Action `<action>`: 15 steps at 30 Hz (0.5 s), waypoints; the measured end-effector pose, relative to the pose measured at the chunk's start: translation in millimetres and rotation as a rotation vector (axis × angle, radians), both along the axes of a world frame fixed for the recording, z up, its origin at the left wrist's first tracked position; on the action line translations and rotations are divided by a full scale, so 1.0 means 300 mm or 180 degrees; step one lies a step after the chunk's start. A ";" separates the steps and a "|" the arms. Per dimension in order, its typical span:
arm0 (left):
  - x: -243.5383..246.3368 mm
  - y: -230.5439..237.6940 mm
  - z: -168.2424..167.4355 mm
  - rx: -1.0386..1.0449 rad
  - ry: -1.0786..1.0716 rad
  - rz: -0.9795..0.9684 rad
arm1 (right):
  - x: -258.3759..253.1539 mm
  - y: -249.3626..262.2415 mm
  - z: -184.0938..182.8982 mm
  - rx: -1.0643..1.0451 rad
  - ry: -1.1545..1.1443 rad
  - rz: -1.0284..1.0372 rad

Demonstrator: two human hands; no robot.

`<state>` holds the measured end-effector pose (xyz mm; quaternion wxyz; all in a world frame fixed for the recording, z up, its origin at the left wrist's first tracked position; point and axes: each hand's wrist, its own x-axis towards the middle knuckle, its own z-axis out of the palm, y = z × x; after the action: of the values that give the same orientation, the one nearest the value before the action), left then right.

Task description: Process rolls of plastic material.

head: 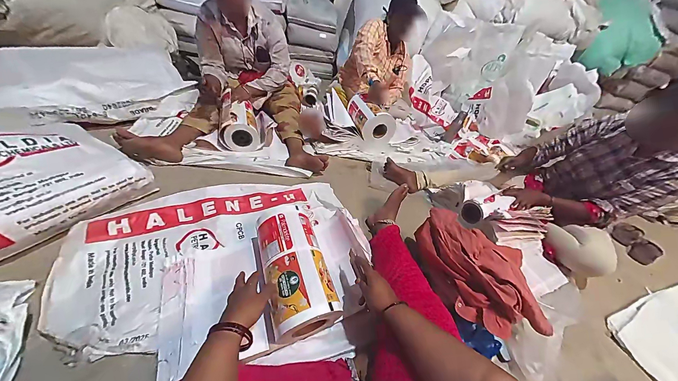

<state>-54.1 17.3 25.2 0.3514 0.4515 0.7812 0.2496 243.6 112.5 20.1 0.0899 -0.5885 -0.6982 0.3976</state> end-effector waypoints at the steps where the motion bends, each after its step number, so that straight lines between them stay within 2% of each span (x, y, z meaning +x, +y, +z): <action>1: -0.002 0.000 0.000 0.0019 -0.0013 -0.0008 | -0.005 -0.002 0.006 -0.0017 0.0063 -0.0007; 7: -0.019 -0.003 0.016 0.0012 -0.0130 -0.0243 | -0.087 0.069 0.135 0.0167 0.0363 -0.0080; 10: -0.043 -0.017 -0.028 0.0037 -0.0332 -0.0333 | -0.174 0.127 0.192 0.0271 0.0395 0.0070; 15: -0.066 0.007 -0.046 -0.0016 -0.0554 -0.0411 | -0.361 0.256 0.282 0.0273 -0.0093 0.0604</action>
<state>-74.0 19.6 11.2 0.4344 0.4766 0.7177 0.2628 135.2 189.2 104.8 0.0669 -0.5211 -0.7684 0.3655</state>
